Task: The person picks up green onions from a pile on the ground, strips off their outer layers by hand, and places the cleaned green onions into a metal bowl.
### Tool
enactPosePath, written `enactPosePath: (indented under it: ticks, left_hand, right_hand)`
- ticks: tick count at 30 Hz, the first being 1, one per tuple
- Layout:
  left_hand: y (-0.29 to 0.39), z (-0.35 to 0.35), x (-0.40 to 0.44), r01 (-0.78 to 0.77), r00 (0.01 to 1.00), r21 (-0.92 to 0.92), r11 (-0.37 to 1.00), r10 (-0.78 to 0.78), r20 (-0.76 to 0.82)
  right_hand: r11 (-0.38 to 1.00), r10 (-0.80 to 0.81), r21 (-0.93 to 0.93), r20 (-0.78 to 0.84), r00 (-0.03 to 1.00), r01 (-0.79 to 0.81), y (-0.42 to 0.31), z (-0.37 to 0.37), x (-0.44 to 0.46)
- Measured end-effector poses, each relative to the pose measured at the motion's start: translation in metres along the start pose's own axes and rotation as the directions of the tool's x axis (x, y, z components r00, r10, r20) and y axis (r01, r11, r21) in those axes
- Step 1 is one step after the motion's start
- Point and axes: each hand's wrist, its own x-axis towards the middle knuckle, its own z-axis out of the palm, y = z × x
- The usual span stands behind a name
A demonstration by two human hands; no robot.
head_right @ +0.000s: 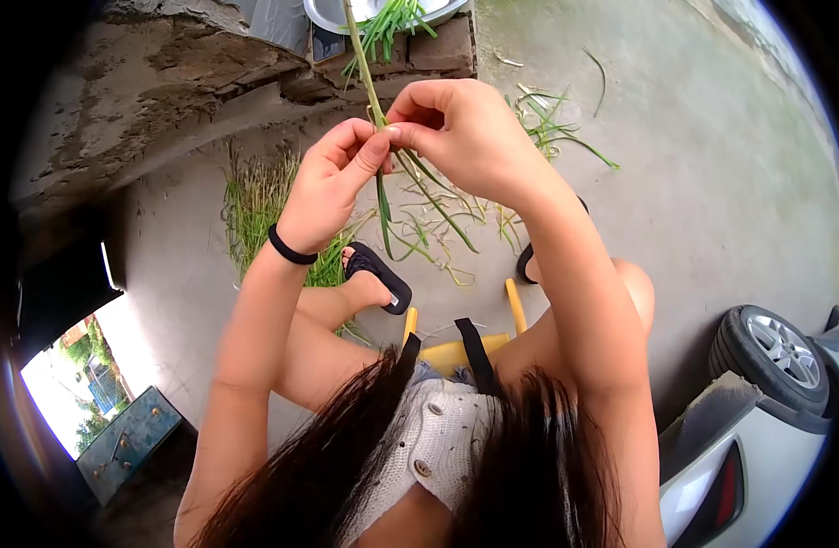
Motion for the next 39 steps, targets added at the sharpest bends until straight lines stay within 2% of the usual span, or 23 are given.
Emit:
enactPosePath:
  ticks: [2,4,7,8,10,12,14,16,18,19,20,22,24,26,29,35,39]
  left_hand:
    - [0.005,-0.004,-0.002,-0.028,0.999,0.036,0.999,0.028,0.021]
    - [0.006,-0.003,-0.005,0.012,1.000,0.049,0.999,-0.012,0.020]
    - [0.001,-0.002,-0.008,0.077,0.994,0.005,0.997,-0.077,0.080]
    - [-0.003,-0.001,-0.009,0.089,0.992,-0.022,0.996,-0.087,0.094]
    - [-0.010,0.000,-0.011,0.111,0.987,-0.075,0.991,-0.101,0.121]
    - [-0.012,0.000,-0.013,0.156,0.982,-0.151,0.976,-0.137,0.134]
    - [-0.012,0.000,-0.014,0.225,0.971,-0.247,0.943,-0.196,0.136]
    - [-0.012,0.000,-0.014,0.244,0.965,-0.293,0.924,-0.202,0.165]
    - [-0.011,0.001,-0.012,0.261,0.960,-0.330,0.907,-0.208,0.187]
    - [-0.010,0.003,-0.012,0.272,0.957,-0.343,0.899,-0.215,0.195]
    - [-0.010,0.004,-0.011,0.286,0.953,-0.356,0.890,-0.224,0.206]
    - [-0.013,0.006,-0.010,0.295,0.948,-0.379,0.877,-0.219,0.232]
    - [-0.011,0.010,-0.009,0.292,0.952,-0.410,0.864,-0.221,0.212]
    - [-0.001,0.020,-0.009,0.278,0.961,-0.450,0.849,-0.236,0.147]
    - [-0.011,0.020,-0.006,0.182,0.983,-0.289,0.940,-0.162,0.091]
    - [-0.009,0.019,-0.008,0.203,0.979,-0.375,0.905,-0.179,0.097]
    - [-0.005,0.015,-0.008,0.268,0.960,-0.461,0.846,-0.198,0.196]
  right_hand:
    - [0.998,-0.026,-0.056,-0.055,0.998,0.023,0.006,-0.003,-0.001]
    - [0.949,-0.227,-0.249,-0.112,0.967,0.194,0.014,-0.006,0.000]
    - [0.903,-0.320,-0.372,-0.249,0.914,0.215,0.019,-0.010,0.003]
    - [0.879,-0.399,-0.399,-0.320,0.860,0.259,0.027,-0.013,0.009]
    - [0.920,-0.304,-0.380,-0.529,0.792,0.100,0.030,-0.029,0.015]
    - [0.961,-0.150,-0.272,-0.644,0.750,-0.041,0.034,-0.047,0.014]
    - [0.921,-0.235,-0.381,-0.706,0.669,-0.079,0.039,-0.064,0.013]
    - [0.860,-0.193,-0.481,-0.617,0.763,-0.172,0.040,-0.070,0.011]
    - [0.795,-0.156,-0.587,-0.443,0.883,-0.154,0.048,-0.056,0.009]
    - [0.870,-0.012,-0.463,-0.363,0.932,-0.170,0.039,-0.044,0.007]
    - [0.901,0.214,-0.326,-0.244,0.946,-0.288,0.025,-0.036,0.007]
    - [0.986,0.169,0.019,-0.029,0.985,-0.168,0.015,-0.019,0.003]
    - [0.982,0.129,0.141,0.010,0.992,-0.129,0.020,-0.002,0.002]
    - [0.983,0.128,0.135,-0.025,0.991,-0.124,0.020,0.006,0.001]
    - [0.988,0.110,0.118,-0.064,0.992,-0.102,0.023,0.011,0.000]
    - [0.975,0.128,0.192,-0.068,0.989,-0.113,0.019,0.015,-0.001]
    - [0.961,0.109,0.257,-0.026,0.994,-0.098,0.024,0.014,0.000]
